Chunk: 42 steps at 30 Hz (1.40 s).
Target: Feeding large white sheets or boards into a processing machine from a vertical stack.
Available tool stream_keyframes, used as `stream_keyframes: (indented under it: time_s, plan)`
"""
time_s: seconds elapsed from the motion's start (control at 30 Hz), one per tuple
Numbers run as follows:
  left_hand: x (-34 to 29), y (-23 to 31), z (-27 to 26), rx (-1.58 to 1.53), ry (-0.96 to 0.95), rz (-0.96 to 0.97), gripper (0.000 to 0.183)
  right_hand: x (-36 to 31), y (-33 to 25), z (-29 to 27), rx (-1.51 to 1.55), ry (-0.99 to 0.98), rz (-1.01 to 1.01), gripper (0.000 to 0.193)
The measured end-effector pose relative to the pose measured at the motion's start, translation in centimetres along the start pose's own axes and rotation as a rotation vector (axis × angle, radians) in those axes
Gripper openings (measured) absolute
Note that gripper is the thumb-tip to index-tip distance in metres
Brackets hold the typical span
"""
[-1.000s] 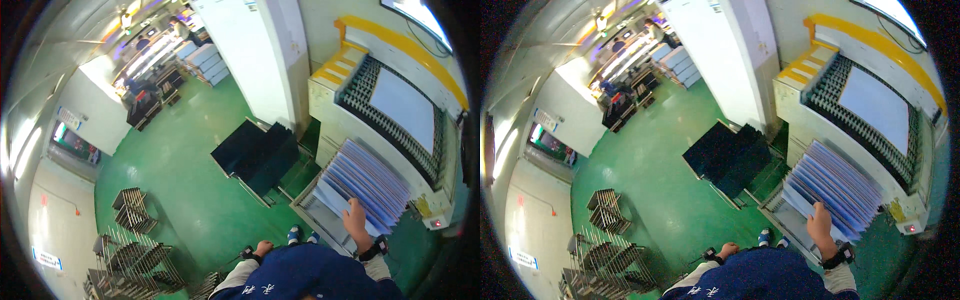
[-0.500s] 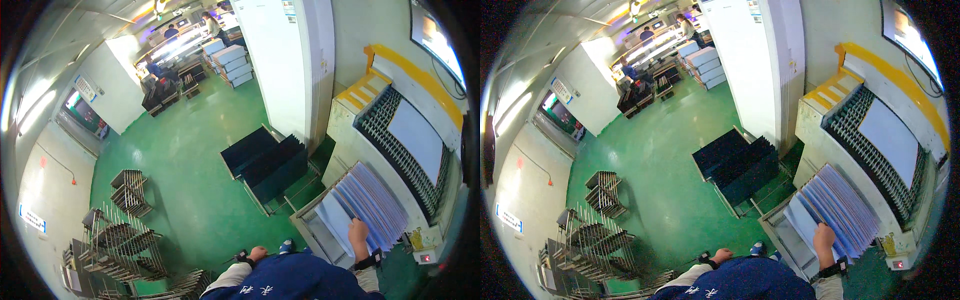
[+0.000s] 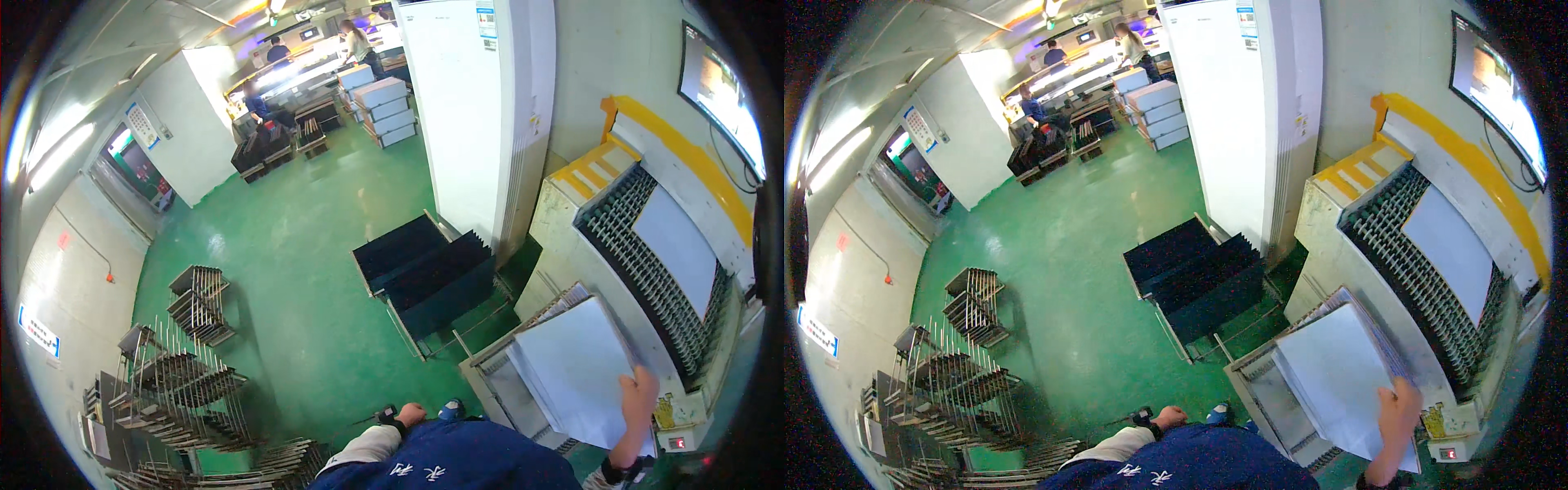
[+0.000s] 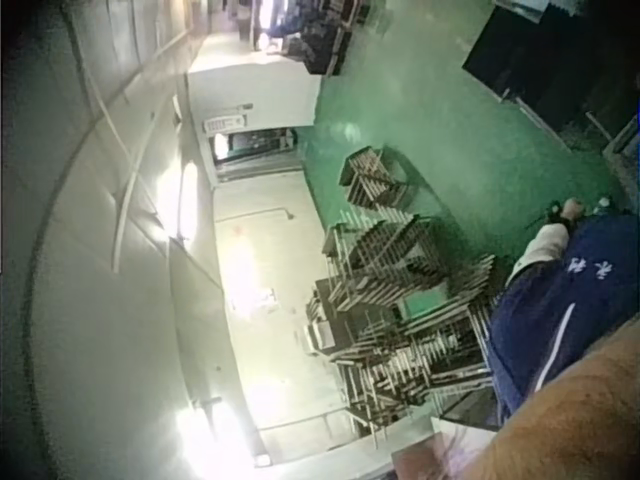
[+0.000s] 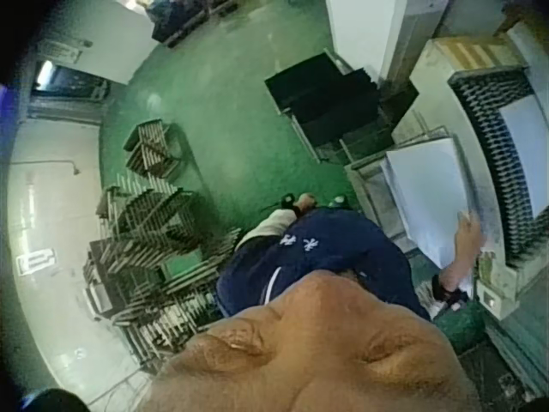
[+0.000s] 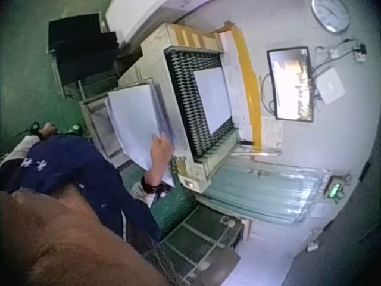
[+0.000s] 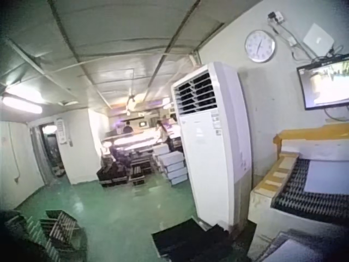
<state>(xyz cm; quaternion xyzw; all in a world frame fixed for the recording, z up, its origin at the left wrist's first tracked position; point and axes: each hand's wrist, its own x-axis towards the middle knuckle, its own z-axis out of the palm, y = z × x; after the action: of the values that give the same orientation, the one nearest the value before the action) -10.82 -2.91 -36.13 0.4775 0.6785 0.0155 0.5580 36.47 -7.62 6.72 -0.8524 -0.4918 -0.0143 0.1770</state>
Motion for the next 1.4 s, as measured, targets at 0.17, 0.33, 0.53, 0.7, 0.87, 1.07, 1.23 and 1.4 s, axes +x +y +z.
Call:
stream_keyframes:
  time_s: [0.17, 0.33, 0.53, 0.7, 0.87, 1.07, 1.23, 1.4]
  plan:
    - [1.4, -0.2, 0.1, 0.248, 0.028, 0.189, 0.024, 0.3, 5.1, -1.8, 0.621, 0.124, 0.22, 0.03]
    - [0.4, 3.0, -0.3, 0.189, -0.092, 0.07, 0.025, -0.7, 9.5, -0.8, 1.51, 0.295, 0.574, 0.031]
    - [1.2, 2.6, -0.5, 0.272, -0.036, 0.113, 0.029, -1.0, 13.8, 5.0, 1.985, 0.251, 0.426, 0.038]
    - [0.6, 1.9, -1.5, 0.239, -0.082, 0.204, 0.027, 0.1, 13.4, 8.1, 2.128, 0.393, 0.679, 0.022]
    - [0.0, 5.3, -1.0, 0.228, -0.054, 0.069, 0.023, 0.1, 14.3, 10.3, 2.206, 0.486, 0.747, 0.01]
    - [0.8, 3.8, -0.1, 0.233, -0.02, 0.119, 0.021, 0.7, 14.1, 10.8, 2.255, 0.405, 0.913, 0.014]
    - [0.3, 3.9, -0.7, 0.224, -0.029, 0.167, 0.022, 2.0, 11.9, 12.7, 2.244, 0.108, 0.853, 0.021]
    - [0.4, 4.0, -0.7, 0.228, -0.047, 0.17, 0.023, 3.4, 10.7, 12.7, 2.131, -0.134, 0.927, 0.023]
